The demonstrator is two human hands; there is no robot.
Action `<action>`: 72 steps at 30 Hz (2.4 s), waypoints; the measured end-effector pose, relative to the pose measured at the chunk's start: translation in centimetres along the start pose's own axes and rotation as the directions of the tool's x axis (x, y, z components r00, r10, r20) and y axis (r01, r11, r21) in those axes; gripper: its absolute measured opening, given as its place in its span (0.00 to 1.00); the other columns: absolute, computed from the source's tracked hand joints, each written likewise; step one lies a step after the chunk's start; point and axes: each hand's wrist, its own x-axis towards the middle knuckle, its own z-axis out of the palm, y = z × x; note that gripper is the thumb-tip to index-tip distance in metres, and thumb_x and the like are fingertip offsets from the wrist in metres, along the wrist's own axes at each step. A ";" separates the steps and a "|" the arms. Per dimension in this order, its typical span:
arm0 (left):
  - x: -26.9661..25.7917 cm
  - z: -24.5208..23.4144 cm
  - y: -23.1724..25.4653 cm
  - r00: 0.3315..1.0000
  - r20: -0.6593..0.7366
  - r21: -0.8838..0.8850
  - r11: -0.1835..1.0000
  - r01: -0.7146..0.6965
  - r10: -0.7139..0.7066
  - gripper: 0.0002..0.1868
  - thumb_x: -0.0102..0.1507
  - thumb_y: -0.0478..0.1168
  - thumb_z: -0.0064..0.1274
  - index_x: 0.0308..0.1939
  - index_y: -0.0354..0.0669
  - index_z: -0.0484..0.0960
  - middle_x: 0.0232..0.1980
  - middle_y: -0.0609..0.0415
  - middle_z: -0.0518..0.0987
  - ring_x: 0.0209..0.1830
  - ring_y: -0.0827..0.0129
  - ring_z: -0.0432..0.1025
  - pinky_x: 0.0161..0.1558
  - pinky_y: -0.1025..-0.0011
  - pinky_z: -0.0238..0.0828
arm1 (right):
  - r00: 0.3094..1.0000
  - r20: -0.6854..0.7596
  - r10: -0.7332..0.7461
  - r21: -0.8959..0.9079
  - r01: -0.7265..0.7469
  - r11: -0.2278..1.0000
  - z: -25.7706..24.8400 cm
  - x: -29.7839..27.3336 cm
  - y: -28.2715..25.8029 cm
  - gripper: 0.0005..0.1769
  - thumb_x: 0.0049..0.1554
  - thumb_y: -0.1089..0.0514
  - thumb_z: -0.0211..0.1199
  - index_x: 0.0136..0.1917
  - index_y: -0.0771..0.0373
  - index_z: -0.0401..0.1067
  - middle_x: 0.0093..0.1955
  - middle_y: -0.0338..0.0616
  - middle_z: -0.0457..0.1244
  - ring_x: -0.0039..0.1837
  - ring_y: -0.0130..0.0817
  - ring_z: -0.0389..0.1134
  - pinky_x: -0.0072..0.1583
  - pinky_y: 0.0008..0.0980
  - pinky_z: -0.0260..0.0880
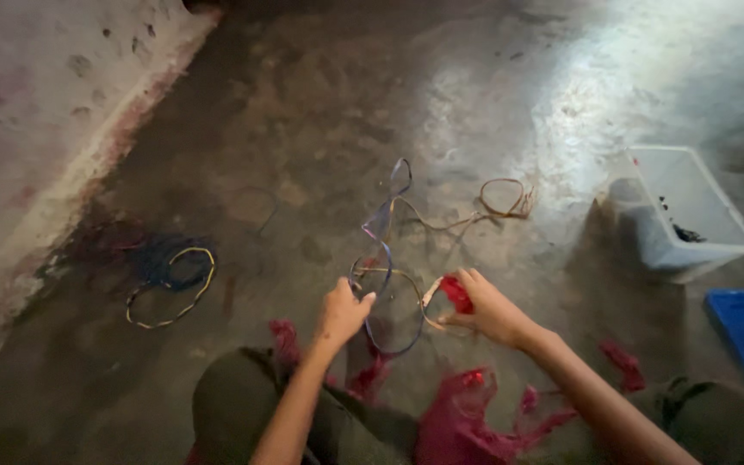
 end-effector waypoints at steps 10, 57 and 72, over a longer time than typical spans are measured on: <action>0.7 2.8 3.3 0.994 0.113 -0.075 0.997 -0.001 0.009 0.46 0.56 0.46 0.65 0.69 0.33 0.55 0.36 0.43 0.85 0.41 0.47 0.80 0.48 0.55 0.76 | 0.985 -0.163 0.055 -0.212 -0.089 0.973 8.2 2.8 0.4 0.39 0.47 0.42 0.73 0.64 0.62 0.64 0.68 0.57 0.55 0.53 0.60 0.69 0.51 0.51 0.70; -8.7 4.2 16.5 0.963 0.020 -0.972 0.221 0.082 -0.268 0.09 0.66 0.39 0.58 0.47 0.39 0.82 0.46 0.52 0.88 0.37 0.79 0.70 0.41 0.79 0.64 | 0.898 -0.440 0.002 -0.197 -0.099 0.975 2.0 -8.3 -7.3 0.06 0.59 0.59 0.57 0.50 0.59 0.68 0.39 0.49 0.69 0.40 0.55 0.69 0.42 0.51 0.66; -9.6 0.7 16.3 0.977 0.165 -0.985 -0.082 0.155 -0.135 0.07 0.69 0.38 0.50 0.47 0.38 0.76 0.40 0.57 0.77 0.36 0.76 0.74 0.38 0.74 0.79 | 0.849 -0.196 0.491 0.838 -0.114 0.533 3.4 -10.5 -2.5 0.17 0.68 0.52 0.49 0.62 0.63 0.71 0.47 0.38 0.69 0.42 0.27 0.62 0.45 0.31 0.64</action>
